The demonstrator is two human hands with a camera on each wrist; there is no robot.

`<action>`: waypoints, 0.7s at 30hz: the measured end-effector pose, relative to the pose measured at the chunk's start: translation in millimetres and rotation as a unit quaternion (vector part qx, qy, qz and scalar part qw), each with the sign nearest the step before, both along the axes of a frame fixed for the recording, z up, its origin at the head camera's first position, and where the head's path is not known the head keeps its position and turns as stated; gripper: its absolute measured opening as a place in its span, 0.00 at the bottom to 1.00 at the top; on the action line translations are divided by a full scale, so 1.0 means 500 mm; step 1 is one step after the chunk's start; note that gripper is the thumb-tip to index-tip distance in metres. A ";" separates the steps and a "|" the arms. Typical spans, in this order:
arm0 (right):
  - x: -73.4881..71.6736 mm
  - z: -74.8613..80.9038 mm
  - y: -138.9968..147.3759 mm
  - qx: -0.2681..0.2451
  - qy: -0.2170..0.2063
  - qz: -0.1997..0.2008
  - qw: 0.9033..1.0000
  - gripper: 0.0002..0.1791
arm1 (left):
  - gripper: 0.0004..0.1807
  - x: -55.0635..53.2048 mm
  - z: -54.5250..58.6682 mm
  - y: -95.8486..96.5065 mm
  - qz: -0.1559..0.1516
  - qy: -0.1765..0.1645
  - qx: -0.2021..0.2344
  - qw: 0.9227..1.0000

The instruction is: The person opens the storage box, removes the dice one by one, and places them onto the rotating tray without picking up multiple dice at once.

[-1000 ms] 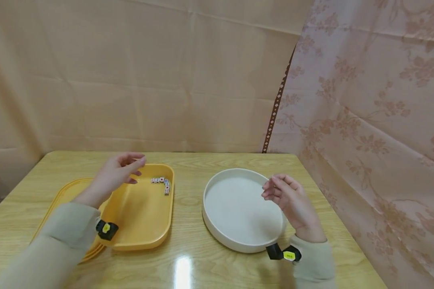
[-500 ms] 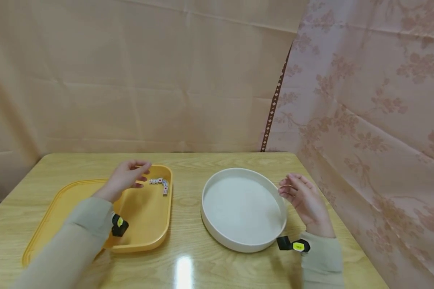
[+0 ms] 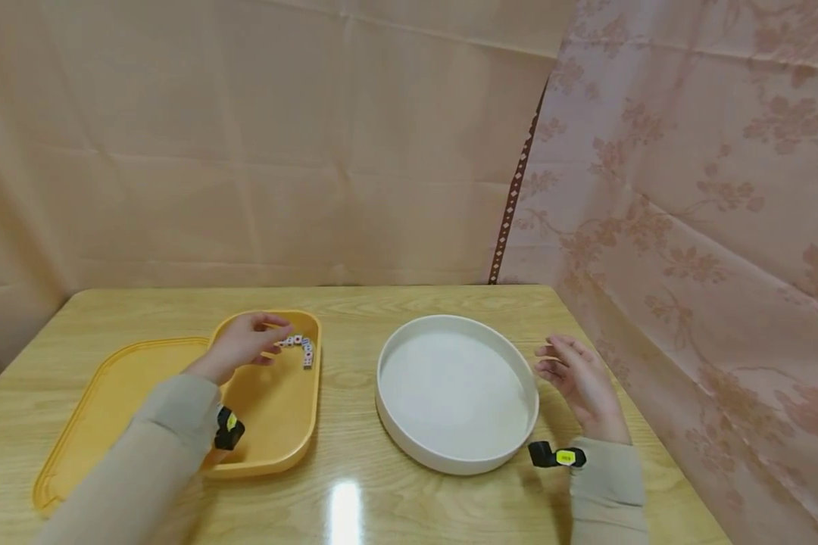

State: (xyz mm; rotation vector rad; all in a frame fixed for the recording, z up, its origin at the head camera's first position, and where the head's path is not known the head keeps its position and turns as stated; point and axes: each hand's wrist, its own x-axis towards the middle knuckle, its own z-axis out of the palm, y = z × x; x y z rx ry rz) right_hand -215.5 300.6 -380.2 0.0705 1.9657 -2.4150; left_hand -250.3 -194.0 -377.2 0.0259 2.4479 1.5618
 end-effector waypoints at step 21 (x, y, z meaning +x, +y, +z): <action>-0.020 -0.079 0.036 0.199 0.006 0.068 0.978 0.21 | 0.25 -0.024 -0.046 0.017 -0.058 0.000 -0.010 0.998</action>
